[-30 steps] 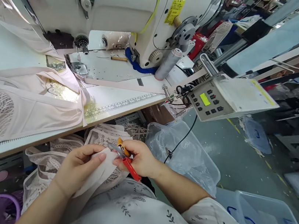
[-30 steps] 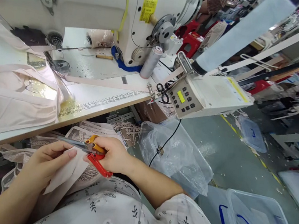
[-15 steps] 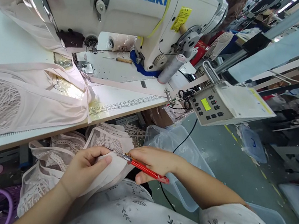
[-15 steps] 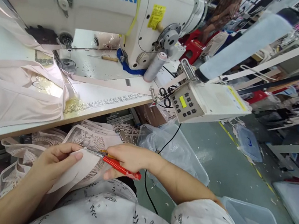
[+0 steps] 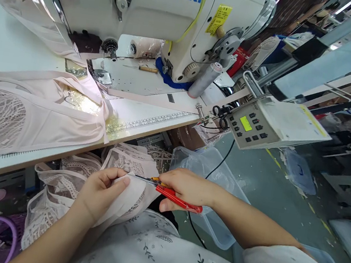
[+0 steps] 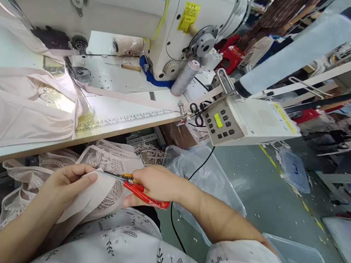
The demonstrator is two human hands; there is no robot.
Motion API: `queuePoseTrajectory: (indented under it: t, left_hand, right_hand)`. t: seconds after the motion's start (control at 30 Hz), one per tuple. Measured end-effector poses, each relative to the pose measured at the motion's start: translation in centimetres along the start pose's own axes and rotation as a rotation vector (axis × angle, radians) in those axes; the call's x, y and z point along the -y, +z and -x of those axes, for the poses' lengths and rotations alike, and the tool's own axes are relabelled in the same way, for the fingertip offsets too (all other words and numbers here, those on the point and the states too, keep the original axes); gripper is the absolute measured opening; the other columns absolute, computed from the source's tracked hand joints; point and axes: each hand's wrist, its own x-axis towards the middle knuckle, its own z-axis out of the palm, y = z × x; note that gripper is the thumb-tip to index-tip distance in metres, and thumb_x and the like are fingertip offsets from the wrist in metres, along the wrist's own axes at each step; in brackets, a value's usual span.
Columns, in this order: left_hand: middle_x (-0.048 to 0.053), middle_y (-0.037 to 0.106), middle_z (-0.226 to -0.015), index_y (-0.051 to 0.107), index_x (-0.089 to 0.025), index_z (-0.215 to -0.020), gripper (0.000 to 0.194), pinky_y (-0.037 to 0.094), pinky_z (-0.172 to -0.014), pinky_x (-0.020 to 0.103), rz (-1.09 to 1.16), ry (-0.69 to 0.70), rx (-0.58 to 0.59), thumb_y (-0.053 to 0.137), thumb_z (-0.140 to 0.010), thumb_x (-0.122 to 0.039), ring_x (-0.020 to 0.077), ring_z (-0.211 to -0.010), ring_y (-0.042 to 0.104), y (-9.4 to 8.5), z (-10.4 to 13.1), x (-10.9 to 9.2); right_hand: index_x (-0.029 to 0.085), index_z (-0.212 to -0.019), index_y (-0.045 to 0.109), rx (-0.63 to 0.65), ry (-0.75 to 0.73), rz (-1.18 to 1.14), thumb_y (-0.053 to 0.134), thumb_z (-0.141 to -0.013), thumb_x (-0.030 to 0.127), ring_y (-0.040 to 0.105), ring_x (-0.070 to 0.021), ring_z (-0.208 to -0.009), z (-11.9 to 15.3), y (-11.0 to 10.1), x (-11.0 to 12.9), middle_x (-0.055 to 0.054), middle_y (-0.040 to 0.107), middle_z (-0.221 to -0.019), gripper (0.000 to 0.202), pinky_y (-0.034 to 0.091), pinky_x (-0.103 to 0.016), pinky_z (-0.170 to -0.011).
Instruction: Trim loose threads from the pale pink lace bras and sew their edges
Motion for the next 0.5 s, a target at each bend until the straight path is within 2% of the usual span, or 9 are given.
queuePoseTrajectory:
  t: [0.17, 0.3, 0.5]
  left_hand:
    - [-0.004, 0.055, -0.052, 0.064, -0.015, -0.064, 0.024, 0.037, -0.049, 0.018, -0.009, 0.013, 0.022, 0.073, -0.065, -0.037, 0.0076, -0.048, 0.045, -0.28, -0.29, 0.09]
    - [-0.003, 0.055, -0.054, 0.064, -0.015, -0.063, 0.026, 0.038, -0.048, 0.018, -0.012, 0.001, 0.082, 0.075, -0.063, -0.039, 0.0076, -0.049, 0.045, -0.51, -0.51, 0.25]
    - [-0.003, 0.054, -0.053, 0.063, -0.015, -0.061, 0.025, 0.034, -0.045, 0.017, -0.031, 0.006, 0.03, 0.073, -0.065, -0.038, 0.0068, -0.048, 0.043, -0.12, -0.16, 0.02]
  right_hand:
    - [0.018, -0.065, 0.044, 0.001, 0.041, -0.012, 0.062, -0.076, 0.052, 0.036, -0.0093, -0.053, -0.02, 0.02, 0.05, 0.003, 0.044, -0.06, 0.04, 0.025, -0.022, -0.05]
    - [0.019, -0.062, 0.04, -0.033, 0.069, -0.056, 0.059, -0.077, 0.056, 0.033, -0.009, -0.049, -0.15, 0.32, -0.17, 0.005, 0.038, -0.054, 0.044, 0.024, -0.022, -0.048]
    - [0.021, -0.058, 0.032, -0.097, 0.061, -0.095, 0.057, -0.076, 0.059, 0.029, -0.0089, -0.047, -0.03, 0.74, -0.76, 0.006, 0.032, -0.05, 0.049, 0.021, -0.023, -0.046]
